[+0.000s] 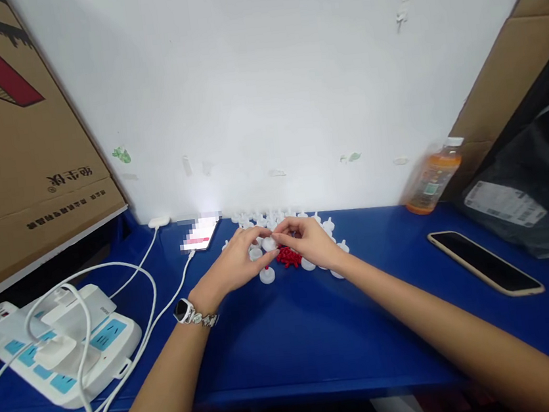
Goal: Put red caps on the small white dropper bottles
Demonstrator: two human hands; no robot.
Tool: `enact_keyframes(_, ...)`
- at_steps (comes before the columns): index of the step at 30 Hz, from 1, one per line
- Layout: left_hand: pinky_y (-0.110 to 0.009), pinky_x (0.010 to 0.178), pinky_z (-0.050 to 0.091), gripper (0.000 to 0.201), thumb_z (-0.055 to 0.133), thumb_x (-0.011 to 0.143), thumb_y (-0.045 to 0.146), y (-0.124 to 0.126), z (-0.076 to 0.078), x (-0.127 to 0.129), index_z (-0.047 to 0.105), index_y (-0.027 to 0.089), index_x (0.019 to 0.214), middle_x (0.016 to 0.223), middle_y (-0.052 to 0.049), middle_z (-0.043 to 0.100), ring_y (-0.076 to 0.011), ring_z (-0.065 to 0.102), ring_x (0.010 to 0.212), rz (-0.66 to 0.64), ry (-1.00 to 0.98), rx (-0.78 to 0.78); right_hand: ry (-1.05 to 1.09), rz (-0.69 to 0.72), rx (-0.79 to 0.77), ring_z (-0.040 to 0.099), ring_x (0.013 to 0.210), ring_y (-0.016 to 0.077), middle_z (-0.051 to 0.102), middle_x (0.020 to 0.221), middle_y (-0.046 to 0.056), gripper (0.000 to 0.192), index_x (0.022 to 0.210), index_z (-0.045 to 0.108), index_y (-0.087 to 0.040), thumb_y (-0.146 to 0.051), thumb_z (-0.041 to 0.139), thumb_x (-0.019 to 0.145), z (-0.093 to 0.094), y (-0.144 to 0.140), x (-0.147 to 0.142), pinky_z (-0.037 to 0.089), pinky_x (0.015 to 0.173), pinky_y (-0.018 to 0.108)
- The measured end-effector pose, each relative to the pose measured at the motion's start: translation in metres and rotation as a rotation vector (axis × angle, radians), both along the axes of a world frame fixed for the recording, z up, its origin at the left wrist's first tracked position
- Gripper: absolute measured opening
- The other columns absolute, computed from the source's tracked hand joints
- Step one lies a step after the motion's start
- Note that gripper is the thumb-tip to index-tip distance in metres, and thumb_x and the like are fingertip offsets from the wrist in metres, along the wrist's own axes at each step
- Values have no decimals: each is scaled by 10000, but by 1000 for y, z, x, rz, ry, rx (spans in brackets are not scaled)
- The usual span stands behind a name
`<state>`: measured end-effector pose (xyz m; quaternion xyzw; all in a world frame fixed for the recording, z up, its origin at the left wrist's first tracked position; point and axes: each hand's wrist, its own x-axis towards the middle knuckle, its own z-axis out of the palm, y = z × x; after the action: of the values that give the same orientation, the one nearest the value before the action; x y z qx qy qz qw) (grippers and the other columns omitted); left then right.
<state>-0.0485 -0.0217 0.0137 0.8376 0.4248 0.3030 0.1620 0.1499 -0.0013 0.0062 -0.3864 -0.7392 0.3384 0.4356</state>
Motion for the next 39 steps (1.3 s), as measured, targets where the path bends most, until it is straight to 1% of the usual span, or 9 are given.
enact_keyframes(2,-352,835,468,336,512,931,469,-2,0,5,622,243,1154,1030,-52,657,-224,581,948,-42,3,-40,47,10,-32,558,623,139,696,786,31,240,924,675,-172,-398,617,867,-1,-7,8,413,603,280)
enact_keyframes(4,-343,819,473,358,485,943,479,-2,-1,7,617,239,1174,1028,-57,658,-213,590,907,-52,0,-61,-30,-19,43,559,650,150,685,779,26,243,993,669,-187,-395,588,897,-4,-13,17,414,638,296)
enact_keyframes(8,-344,819,472,370,484,939,469,-2,-1,6,614,234,1194,1046,-60,667,-215,591,901,-27,30,-50,-530,1,426,542,861,206,638,840,50,136,927,693,-211,-315,609,898,-5,-22,31,381,802,364)
enact_keyframes(10,-339,806,467,336,498,933,443,-2,0,5,630,240,1166,1016,-48,670,-214,594,894,-20,56,-38,-724,39,526,513,926,226,617,897,68,137,920,703,-213,-314,612,903,-6,-22,34,352,829,384)
enact_keyframes(17,-343,818,458,323,532,915,399,0,0,4,637,242,1177,1011,-44,661,-214,585,909,-8,87,-29,-865,50,566,487,962,237,595,923,82,131,922,697,-201,-284,594,919,-11,-16,32,333,831,385)
enact_keyframes(21,-350,847,463,335,520,927,392,0,-2,5,617,237,1208,1082,-59,647,-214,579,940,-16,58,-25,-669,29,505,524,951,223,632,921,68,122,859,653,-191,-260,573,920,-12,-16,29,355,851,382)
enact_keyframes(25,-357,870,466,363,502,948,428,-2,-3,9,595,247,1248,1128,-68,631,-207,577,932,-34,23,-16,-156,-100,245,594,794,175,680,856,33,159,879,630,-202,-336,560,928,-14,-15,25,423,717,310)
enact_keyframes(29,-351,873,472,409,489,963,459,-4,-3,13,577,251,1304,1147,-78,621,-201,580,929,-67,-11,-23,228,-72,39,625,710,166,698,788,38,270,893,639,-191,-460,629,878,-19,-13,20,456,635,286)
enact_keyframes(39,-344,869,474,462,507,973,441,-5,-1,20,545,222,1378,1104,-89,651,-209,600,961,-102,-126,20,381,-93,0,552,608,138,624,656,6,374,760,635,-181,-546,718,767,-2,-21,12,449,590,274)
